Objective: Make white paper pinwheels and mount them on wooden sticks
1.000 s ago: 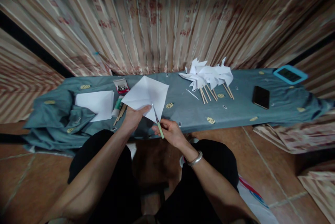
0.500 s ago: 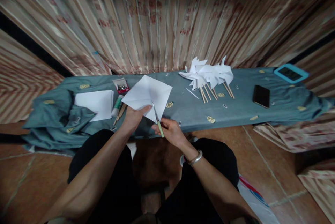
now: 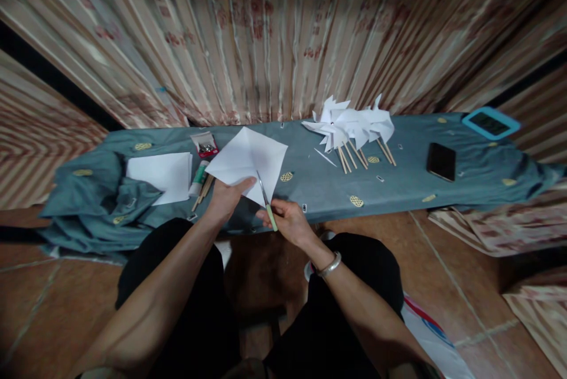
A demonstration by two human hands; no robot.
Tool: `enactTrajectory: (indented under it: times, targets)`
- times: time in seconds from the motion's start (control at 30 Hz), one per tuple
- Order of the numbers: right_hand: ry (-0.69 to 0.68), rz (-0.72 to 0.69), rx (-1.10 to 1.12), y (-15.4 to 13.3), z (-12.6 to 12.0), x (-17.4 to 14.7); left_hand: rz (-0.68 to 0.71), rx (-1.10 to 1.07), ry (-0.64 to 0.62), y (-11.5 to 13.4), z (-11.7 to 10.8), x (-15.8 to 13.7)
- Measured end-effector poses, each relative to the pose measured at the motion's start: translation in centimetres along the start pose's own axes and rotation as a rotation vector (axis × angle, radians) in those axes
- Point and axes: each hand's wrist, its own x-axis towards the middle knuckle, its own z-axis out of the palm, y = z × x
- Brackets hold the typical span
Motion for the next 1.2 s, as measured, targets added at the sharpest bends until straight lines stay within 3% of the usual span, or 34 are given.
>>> enactTrajectory:
  times: [0.27, 0.47, 0.63, 0.8, 0.97, 1.1, 1.2]
  targets:
    - [-0.139, 0.091, -0.005, 0.0, -1.0, -0.6, 0.089, -0.001, 0.090, 0.6, -1.2, 1.0]
    - [-0.233, 0.176, -0.050, -1.5, -4.2, -1.4, 0.098, 0.088, 0.115, 0.9, -2.5, 1.3]
    - [-0.055, 0.066, 0.014, -2.7, -7.0, -1.1, 0.190, 0.365, 0.057, 1.1, -2.8, 0.6]
    - [0.175, -0.099, 0.155, -3.6, -7.1, -0.3, 0.164, 0.513, -0.076, 1.5, -2.3, -0.6]
    - [0.228, -0.158, 0.217, -3.9, -5.5, 0.5, 0.170, 0.486, -0.222, 1.4, -1.7, -1.4]
    - [0.264, -0.114, 0.240, -3.8, -4.7, 0.9, 0.141, 0.501, -0.237, 1.3, -1.7, -1.3]
    - [0.266, -0.104, 0.277, -3.7, -4.6, 1.2, 0.042, 0.483, -0.221, 1.5, -1.7, -1.0]
